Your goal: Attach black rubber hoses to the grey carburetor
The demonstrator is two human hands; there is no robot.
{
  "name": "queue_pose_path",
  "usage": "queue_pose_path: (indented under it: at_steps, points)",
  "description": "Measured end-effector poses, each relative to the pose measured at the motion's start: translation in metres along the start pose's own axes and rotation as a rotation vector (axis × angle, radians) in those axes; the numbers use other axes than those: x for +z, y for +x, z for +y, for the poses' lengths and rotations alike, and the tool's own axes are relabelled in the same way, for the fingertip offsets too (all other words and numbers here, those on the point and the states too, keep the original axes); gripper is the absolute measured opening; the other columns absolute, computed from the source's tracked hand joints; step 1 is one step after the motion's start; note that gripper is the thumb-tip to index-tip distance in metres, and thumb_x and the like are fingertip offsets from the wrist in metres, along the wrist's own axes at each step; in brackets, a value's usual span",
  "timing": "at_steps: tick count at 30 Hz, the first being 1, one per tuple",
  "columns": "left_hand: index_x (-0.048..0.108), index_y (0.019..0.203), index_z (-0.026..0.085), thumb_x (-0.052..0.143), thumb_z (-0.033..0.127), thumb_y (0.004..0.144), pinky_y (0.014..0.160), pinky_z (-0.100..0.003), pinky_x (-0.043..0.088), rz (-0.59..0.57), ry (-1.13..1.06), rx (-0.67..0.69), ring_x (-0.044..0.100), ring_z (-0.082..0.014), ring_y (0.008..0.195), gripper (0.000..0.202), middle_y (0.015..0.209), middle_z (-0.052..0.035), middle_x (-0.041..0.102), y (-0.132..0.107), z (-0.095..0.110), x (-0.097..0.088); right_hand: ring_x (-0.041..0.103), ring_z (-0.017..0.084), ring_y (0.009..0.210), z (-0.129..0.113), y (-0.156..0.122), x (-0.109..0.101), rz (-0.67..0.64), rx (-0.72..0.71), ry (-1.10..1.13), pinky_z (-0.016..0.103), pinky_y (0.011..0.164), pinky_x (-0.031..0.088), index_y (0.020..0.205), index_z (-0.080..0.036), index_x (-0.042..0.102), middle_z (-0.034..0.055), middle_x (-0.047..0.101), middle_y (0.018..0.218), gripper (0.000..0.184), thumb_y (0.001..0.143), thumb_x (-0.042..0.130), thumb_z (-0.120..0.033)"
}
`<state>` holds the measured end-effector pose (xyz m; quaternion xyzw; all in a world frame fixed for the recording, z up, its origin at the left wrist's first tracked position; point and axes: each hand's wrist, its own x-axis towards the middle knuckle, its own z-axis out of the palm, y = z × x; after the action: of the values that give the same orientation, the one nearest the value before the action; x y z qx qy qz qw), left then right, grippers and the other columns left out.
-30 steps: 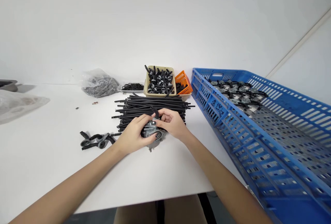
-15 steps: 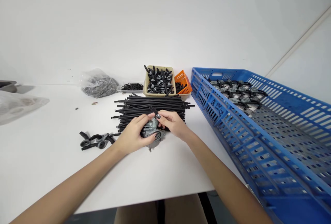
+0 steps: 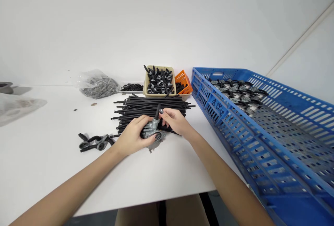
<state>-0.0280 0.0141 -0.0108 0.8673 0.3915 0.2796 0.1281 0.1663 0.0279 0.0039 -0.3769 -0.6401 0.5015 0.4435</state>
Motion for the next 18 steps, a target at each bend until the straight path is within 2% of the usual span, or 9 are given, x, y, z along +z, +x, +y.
queue_pose_path:
  at_steps: [3,9,13,18]
  points:
    - [0.054,0.110,0.018,0.059,0.037,0.081,0.090,-0.036,0.045,-0.017,-0.008,-0.011,0.058,-0.0234,0.100,0.035,0.105,-0.0063,0.062,0.000,0.000,0.000,0.047,0.010,0.059,-0.002,-0.001,-0.003,0.002,0.017,0.010,0.024,0.056,0.039,0.069,-0.017,0.057,-0.0020,0.052,0.065,0.042,0.077,0.060,-0.059]
    - [0.055,0.109,0.018,0.059,0.034,0.081,0.089,-0.035,0.045,-0.019,-0.017,-0.006,0.058,-0.0229,0.099,0.033,0.104,-0.0061,0.061,0.001,0.000,0.000,0.051,0.010,0.063,-0.002,-0.004,-0.005,-0.069,0.029,0.130,0.024,0.061,0.042,0.075,-0.018,0.052,-0.0031,0.055,0.072,0.041,0.062,0.080,-0.046]
    - [0.056,0.108,0.018,0.058,0.032,0.080,0.088,-0.035,0.046,0.000,-0.013,-0.003,0.058,-0.0232,0.098,0.031,0.104,-0.0063,0.062,0.001,0.002,0.000,0.053,0.010,0.067,0.002,-0.003,0.001,-0.036,-0.004,0.126,0.025,0.066,0.045,0.085,-0.017,0.059,-0.0005,0.059,0.080,0.043,0.062,0.081,-0.045]
    - [0.056,0.115,0.018,0.055,0.035,0.081,0.086,-0.037,0.048,0.020,0.000,-0.012,0.060,-0.0237,0.093,0.038,0.095,-0.0055,0.061,0.000,0.002,0.000,0.054,0.011,0.068,0.006,-0.002,0.010,-0.070,-0.008,0.129,0.026,0.067,0.045,0.089,-0.015,0.066,0.0017,0.062,0.082,0.041,0.069,0.074,-0.049]
